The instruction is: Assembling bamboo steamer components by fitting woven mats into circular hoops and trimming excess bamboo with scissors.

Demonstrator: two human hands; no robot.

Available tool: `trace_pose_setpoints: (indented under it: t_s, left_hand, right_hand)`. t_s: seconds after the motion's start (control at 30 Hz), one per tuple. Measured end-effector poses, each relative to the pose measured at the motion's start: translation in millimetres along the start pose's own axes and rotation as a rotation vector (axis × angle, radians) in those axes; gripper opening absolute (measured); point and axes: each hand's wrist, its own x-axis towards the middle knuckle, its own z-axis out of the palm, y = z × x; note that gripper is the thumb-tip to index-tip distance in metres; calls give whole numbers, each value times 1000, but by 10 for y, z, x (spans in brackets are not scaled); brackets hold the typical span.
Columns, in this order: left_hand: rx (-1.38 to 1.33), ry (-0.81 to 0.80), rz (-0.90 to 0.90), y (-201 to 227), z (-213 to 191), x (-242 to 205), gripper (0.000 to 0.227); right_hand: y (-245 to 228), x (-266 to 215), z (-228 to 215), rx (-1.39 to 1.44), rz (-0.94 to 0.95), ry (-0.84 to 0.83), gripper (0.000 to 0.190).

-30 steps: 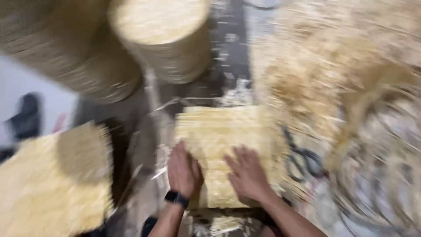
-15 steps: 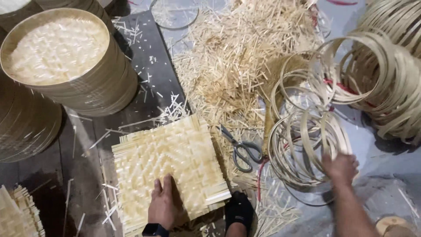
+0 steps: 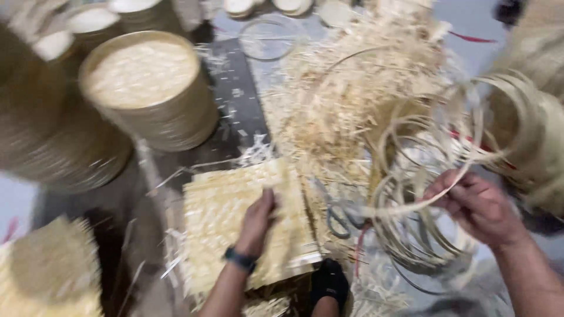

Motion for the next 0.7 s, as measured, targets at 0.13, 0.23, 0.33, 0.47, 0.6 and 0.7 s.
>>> trace_pose_setpoints:
  t_s: [0.13,0.23,0.33,0.47,0.6,0.7]
  left_hand:
    - [-1062,-178,10,76,-182,130,63]
    - [-1034,-164,151,9,-633,140,49]
    - [-878,-88,33,87,-1021,-47,42]
    - [-750,-13,-55,116,-1355,-171,40]
    - [-522,282,198,8,-1432,-341,32]
    - [-631,385,274,-34,-1473,-411,31]
  right_hand:
    - [52,191,751,261,138,-414,24]
    - [-182,453,1270,134,295,-383,39]
    - [-321,756,1619,-64,284,-338,59]
    - [-406,1000,2195,-402,331,-253,61]
    - [-101,1135,2549,-185,264,-290,55]
    - [-407,743,3104,-758,-8,-124,48]
